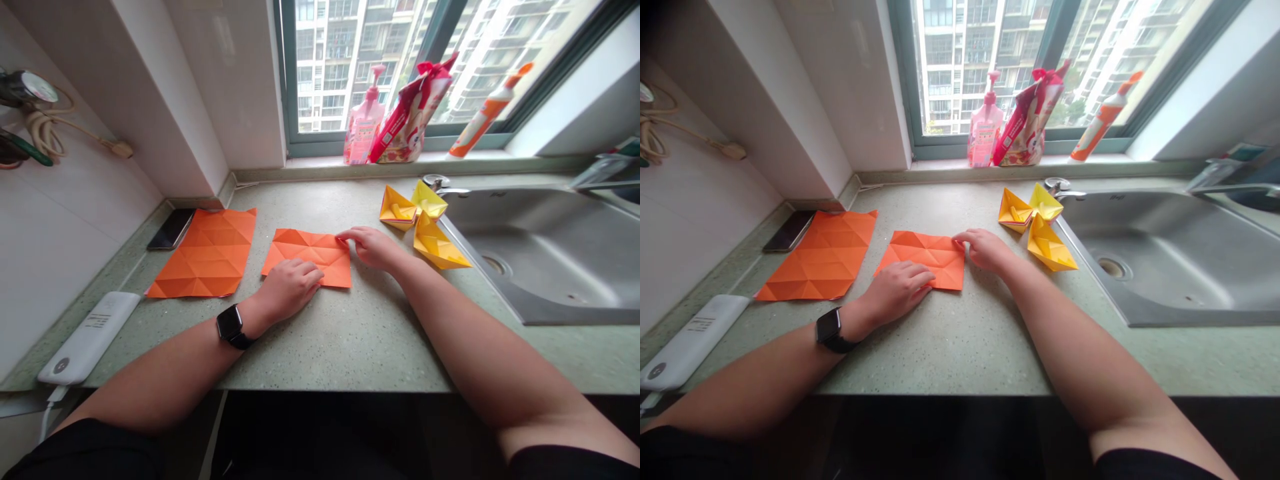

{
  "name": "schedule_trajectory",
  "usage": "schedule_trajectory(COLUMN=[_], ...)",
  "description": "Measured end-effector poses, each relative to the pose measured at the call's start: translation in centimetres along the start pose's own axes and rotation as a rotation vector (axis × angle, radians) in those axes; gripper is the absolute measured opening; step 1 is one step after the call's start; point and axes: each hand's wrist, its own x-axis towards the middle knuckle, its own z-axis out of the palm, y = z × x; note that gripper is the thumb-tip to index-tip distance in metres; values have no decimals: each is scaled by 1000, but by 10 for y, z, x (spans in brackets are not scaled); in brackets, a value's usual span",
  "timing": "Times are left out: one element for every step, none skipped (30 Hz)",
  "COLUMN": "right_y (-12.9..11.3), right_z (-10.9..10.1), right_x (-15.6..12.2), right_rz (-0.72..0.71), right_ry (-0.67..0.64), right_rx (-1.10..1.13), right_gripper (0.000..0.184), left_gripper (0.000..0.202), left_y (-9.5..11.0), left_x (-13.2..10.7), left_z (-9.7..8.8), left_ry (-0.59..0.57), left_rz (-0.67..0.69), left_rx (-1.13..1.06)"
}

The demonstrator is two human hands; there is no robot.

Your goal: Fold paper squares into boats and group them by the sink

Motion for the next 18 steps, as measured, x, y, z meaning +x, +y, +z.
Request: schedule_trajectory(right_y=[-2,-3,-5,-6,-7,-7,-8,-8,-8,-8,-8,-8,-7,-6,-4,-2,1,3], right_z=[-2,-3,-4,-5,-5,-5,-5,-5,-4,-4,-4,-5,-5,-5,-5,-6,-6,-5], right_x=[0,-1,-1,-1,-1,-2,-2,-2,-2,-2,-2,-1,-1,-1,-1,-2,-2,-3], right_rz=[-2,-4,-4,-4,-5,-7,-10,-14,-18,-22,-25,-26,-22,-14,-2,16,38,61], right_ry=[-15,-26,-33,-38,-41,-44,-45,-48,-51,-54,-57,-60,-59,-52,-36,-15,10,34], right_rx=[-14,-30,-46,-62,-76,-87,-95,-100,-103,-104,-105,-103,-100,-93,-84,-71,-54,-31], right_gripper=[59,58,57,55,53,51,49,48,47,45,44,44,45,47,51,57,65,73], left_gripper=[18,19,19,20,20,20,19,17,14,11,9,9,11,13,16,17,19,20], left_y=[0,0,0,-1,-2,-3,-4,-5,-6,-7,-8,-9,-11,-12,-14,-17,-20,-24], left_x=[0,0,0,1,1,2,3,4,5,6,7,7,7,6,6,5,4,3], left_z=[0,0,-1,-1,-1,-1,-1,0,0,0,1,1,0,0,0,-1,-2,-3], left_ry=[-4,-9,-12,-14,-14,-14,-15,-17,-21,-25,-28,-26,-19,-7,13,40,72,111], left_rz=[-5,-12,-24,-40,-61,-87,-114,-140,-161,-174,-184,-193,-202,-211,-221,-232,-241,-249], left_rx=[7,10,14,21,34,52,75,98,117,129,135,135,132,126,116,100,75,39])
